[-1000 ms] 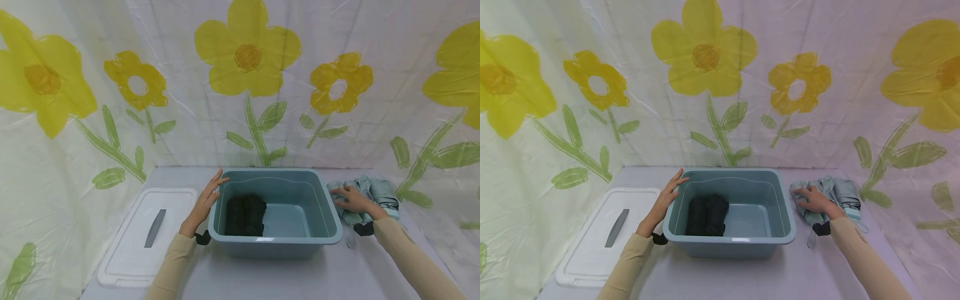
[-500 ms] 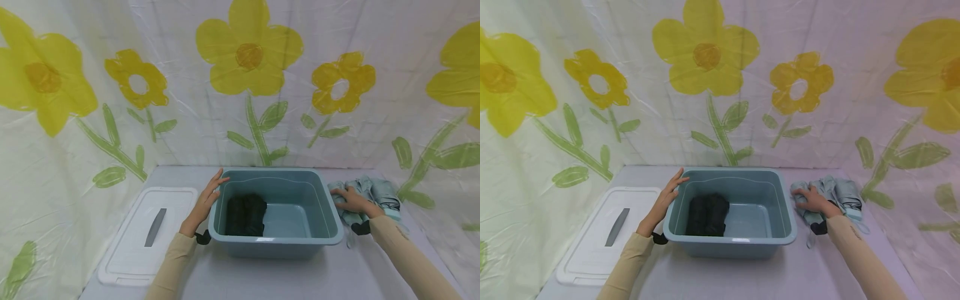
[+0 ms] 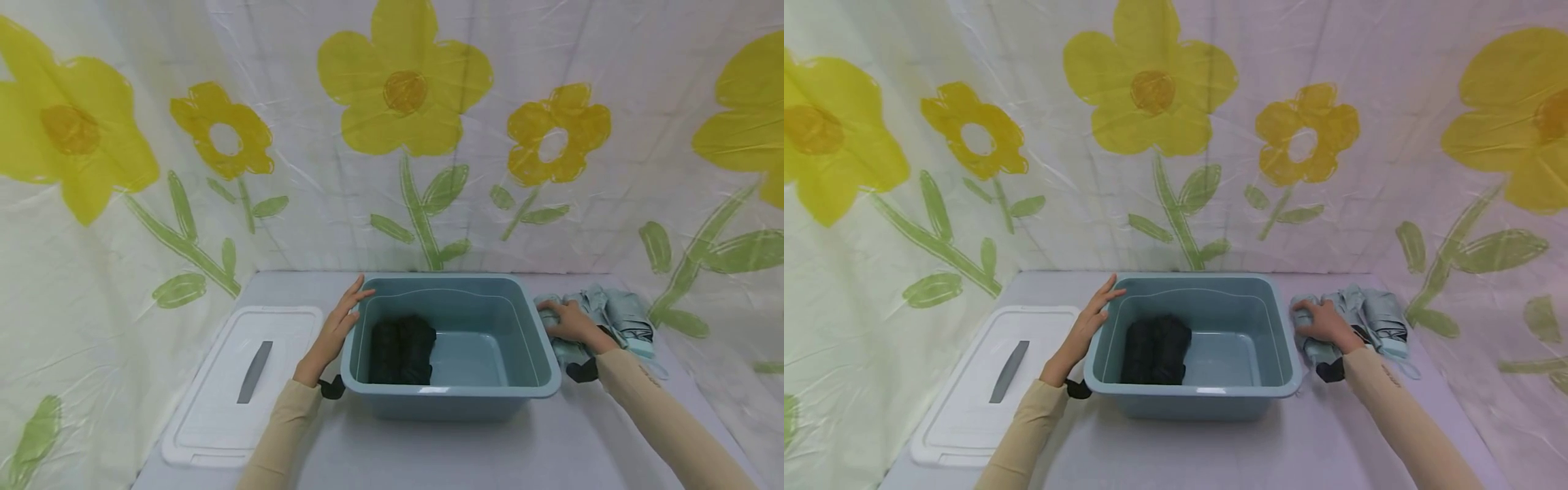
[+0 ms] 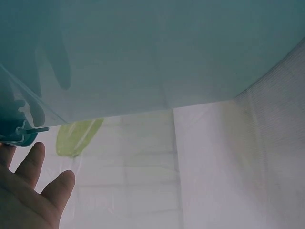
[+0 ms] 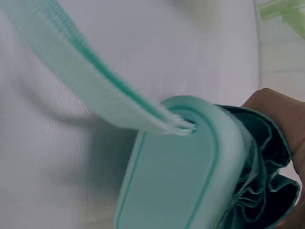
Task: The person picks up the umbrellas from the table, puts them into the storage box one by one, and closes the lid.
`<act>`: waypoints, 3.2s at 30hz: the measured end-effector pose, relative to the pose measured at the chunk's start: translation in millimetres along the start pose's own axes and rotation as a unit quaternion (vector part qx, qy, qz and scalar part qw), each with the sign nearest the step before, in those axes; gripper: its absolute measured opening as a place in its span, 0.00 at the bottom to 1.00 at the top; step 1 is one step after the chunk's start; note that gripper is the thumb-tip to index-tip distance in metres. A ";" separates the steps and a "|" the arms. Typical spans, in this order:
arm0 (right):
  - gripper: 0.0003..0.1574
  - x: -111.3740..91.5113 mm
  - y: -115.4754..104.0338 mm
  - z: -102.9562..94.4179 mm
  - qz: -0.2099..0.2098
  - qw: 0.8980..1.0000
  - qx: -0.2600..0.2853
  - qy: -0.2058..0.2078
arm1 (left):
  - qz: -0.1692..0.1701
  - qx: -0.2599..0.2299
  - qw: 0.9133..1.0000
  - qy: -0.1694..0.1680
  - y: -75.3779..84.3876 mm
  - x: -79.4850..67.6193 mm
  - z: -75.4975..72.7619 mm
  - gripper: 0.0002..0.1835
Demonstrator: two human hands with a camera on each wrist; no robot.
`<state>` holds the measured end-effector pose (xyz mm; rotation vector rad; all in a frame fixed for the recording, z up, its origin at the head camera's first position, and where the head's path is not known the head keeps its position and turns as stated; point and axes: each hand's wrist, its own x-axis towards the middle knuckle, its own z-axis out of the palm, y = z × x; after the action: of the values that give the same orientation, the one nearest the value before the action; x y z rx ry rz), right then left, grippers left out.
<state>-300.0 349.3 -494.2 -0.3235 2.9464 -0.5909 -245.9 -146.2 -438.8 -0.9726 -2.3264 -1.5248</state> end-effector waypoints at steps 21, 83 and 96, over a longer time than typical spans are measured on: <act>0.32 -2.4 -18.3 -25.7 -0.024 0.997 0.046 0.056 | 0.012 0.002 1.000 0.004 -0.1 0.5 1.0 0.24; 0.41 -36.8 -90.8 -104.9 0.003 0.984 0.179 0.006 | 0.008 0.001 1.000 0.006 -1.5 -1.8 1.5 0.24; 0.39 -37.9 -108.0 -109.5 -0.020 0.983 0.184 0.006 | 0.005 0.002 1.000 0.008 -1.3 -0.5 1.0 0.23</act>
<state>-260.5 301.0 -348.6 -0.3387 2.7678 -1.1218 -246.1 -145.9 -440.5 -0.9658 -2.3089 -1.5171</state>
